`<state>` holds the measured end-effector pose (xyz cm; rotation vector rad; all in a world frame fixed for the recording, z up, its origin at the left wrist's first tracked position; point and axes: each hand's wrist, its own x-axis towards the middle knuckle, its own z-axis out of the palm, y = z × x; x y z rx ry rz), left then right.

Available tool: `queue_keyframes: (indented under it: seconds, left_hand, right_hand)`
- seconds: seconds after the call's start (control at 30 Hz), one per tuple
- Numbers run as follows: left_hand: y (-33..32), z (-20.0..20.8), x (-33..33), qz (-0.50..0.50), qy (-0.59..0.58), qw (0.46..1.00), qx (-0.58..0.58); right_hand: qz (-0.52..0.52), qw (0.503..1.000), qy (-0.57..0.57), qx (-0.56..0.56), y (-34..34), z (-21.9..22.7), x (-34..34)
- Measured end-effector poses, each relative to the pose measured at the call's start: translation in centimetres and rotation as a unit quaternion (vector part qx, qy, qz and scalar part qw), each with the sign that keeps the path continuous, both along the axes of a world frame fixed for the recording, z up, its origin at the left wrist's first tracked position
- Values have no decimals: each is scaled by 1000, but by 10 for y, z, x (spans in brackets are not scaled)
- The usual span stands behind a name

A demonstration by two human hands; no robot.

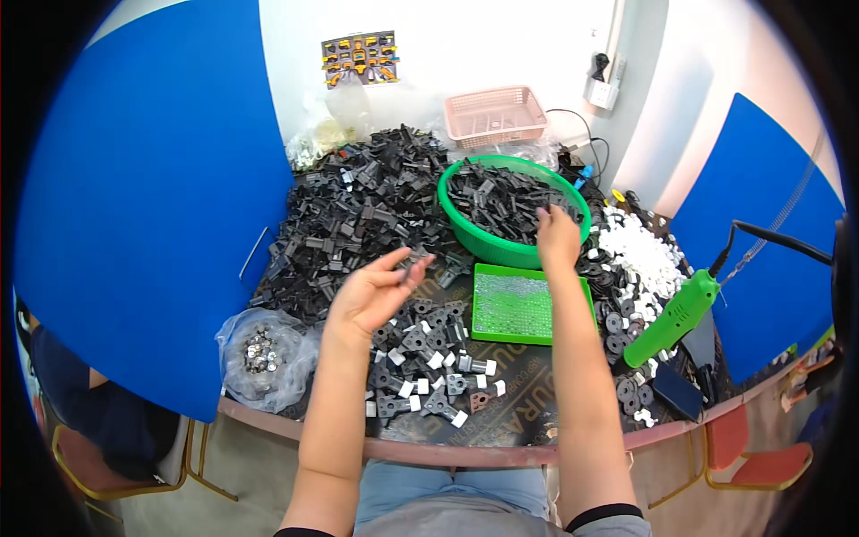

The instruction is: Assembling small plastic components by attaching small white and green pieces to black plastic frames at a workbench.

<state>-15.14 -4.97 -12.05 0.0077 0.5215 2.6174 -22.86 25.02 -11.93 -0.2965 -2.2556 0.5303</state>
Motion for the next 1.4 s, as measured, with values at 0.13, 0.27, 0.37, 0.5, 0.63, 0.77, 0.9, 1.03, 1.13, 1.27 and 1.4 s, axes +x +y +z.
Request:
queue_keyframes:
  seconds: [0.13,0.27,0.37,0.5,0.63,0.77,0.9,1.03,1.13,1.27,1.4]
  left_hand:
    - [43,-19,8,43,9,997,-65]
    - [78,-21,27,206,163,911,-317]
    - [96,-29,38,260,284,815,-434]
    - [89,-28,51,120,177,919,-331]
    - [85,-25,49,129,237,900,-343]
    - [85,-15,55,130,259,896,-337]
    - [86,-23,57,220,310,837,-394]
    - [95,-18,64,237,350,806,-413]
    - [92,-15,67,221,347,812,-414]
    - [97,-10,72,231,338,829,-380]
    - [95,-10,73,251,353,821,-372]
  right_hand:
    - [315,913,-3,-259,-60,15,74]
    - [296,948,79,-82,-78,-11,123]
    - [267,958,102,35,-84,-25,133]
    - [331,943,39,-11,-80,-38,139]
    - [355,929,67,-78,-71,-35,142]
    - [319,929,75,-169,-63,-28,146]
    - [332,927,145,-97,-66,-19,154]
    - [315,933,166,-45,-68,-28,149]
    - [308,936,166,-30,-69,-25,151]
    - [296,940,170,-4,-68,-25,151]
    - [319,934,158,41,-67,-23,153]
